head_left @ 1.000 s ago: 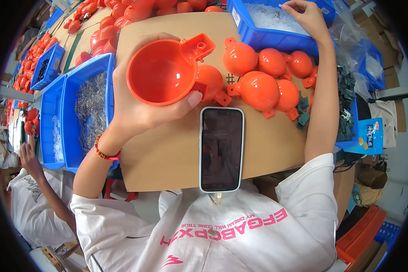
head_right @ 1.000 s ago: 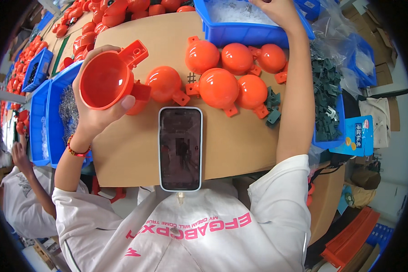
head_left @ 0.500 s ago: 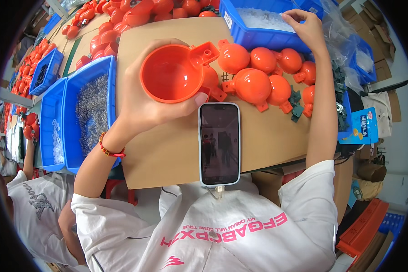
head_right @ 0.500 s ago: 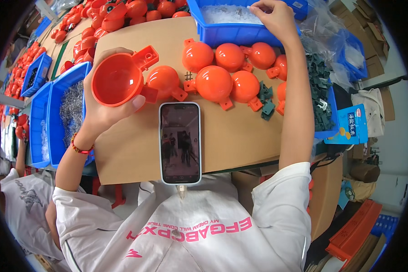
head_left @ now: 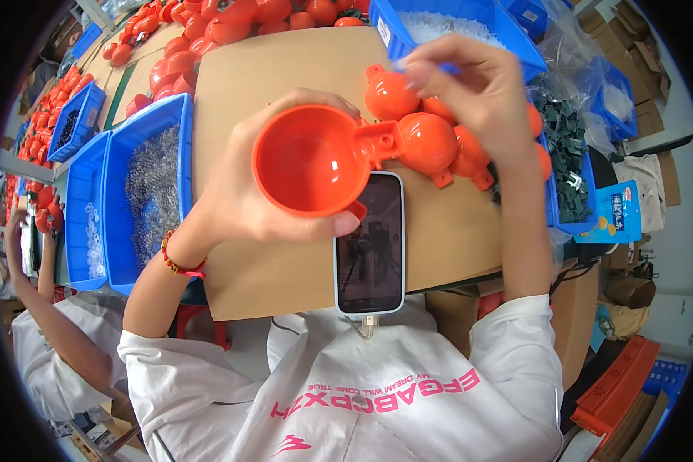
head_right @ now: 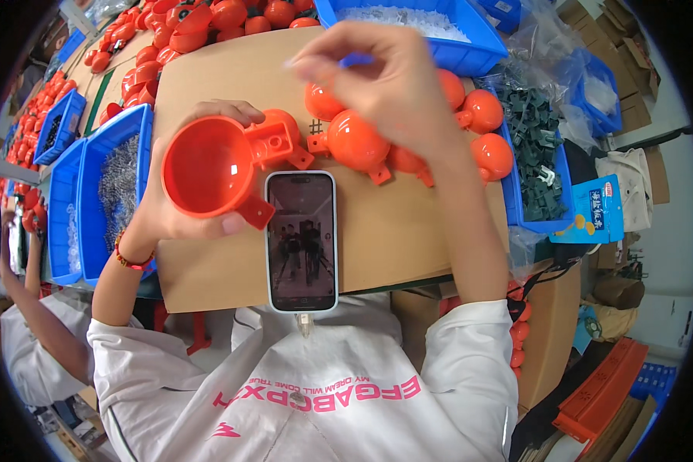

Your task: Assembling orange plastic bowls with green latch components and small metal springs.

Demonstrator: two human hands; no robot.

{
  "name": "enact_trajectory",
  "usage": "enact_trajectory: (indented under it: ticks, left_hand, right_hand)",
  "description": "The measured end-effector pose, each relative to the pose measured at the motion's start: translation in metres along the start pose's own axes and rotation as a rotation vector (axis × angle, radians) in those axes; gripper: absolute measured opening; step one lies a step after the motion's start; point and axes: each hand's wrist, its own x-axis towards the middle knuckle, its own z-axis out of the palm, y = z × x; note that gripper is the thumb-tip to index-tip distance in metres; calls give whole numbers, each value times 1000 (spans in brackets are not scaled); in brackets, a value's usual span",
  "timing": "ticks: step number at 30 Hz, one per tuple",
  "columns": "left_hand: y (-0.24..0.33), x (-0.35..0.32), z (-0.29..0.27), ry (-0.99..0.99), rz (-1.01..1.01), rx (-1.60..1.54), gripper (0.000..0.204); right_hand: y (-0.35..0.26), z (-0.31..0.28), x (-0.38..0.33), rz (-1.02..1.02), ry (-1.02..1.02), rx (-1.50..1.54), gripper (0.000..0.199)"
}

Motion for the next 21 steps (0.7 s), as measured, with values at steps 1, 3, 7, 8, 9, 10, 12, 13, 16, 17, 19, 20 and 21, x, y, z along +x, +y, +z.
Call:
enact_trajectory:
  ticks: [1, 3, 7, 8, 9, 10, 12, 13, 16, 17, 19, 20, 21]
  left_hand:
    - [0, 1, 1, -21, 26, 18, 62]
    - [2, 2, -1, -68, 49, 59, 62]
    - [6, -2, -2, -103, -61, -53, 62]
    - [5, -2, -2, -111, -61, -45, 62]
    - [5, -2, -1, -122, -61, -38, 62]
    - [4, -2, -1, -133, -60, -32, 61]
    - [3, 1, -3, -178, -38, -11, 62]
    - [3, 1, -4, -200, -28, 0, 62]
    - [1, 0, -1, -217, -38, 20, 78]
    - [1, 0, 1, -217, -54, 8, 78]
    - [2, -1, 3, -216, -86, -18, 79]
    - [1, -2, 4, -213, -68, -15, 79]
    - [0, -1, 3, -210, -48, -12, 80]
  right_hand:
    - [2, 11, -2, 21, -50, 76, 10]
    - [5, 26, -7, 73, -108, 205, 10]
    - [7, 38, -11, 150, -139, 379, 12]
    - [8, 39, -11, 157, -146, 413, 12]
    - [9, 39, -12, 158, -151, 409, 12]
    - [10, 39, -13, 159, -155, 406, 12]
    - [11, 39, -14, 174, -160, 407, 12]
    - [12, 39, -13, 187, -160, 411, 12]
    - [16, 43, -14, 162, -128, 413, 12]
    - [17, 45, -15, 143, -111, 411, 12]
    - [17, 45, -15, 169, -109, 400, 13]
    - [16, 45, -15, 181, -109, 394, 14]
    - [17, 45, -15, 187, -113, 396, 14]
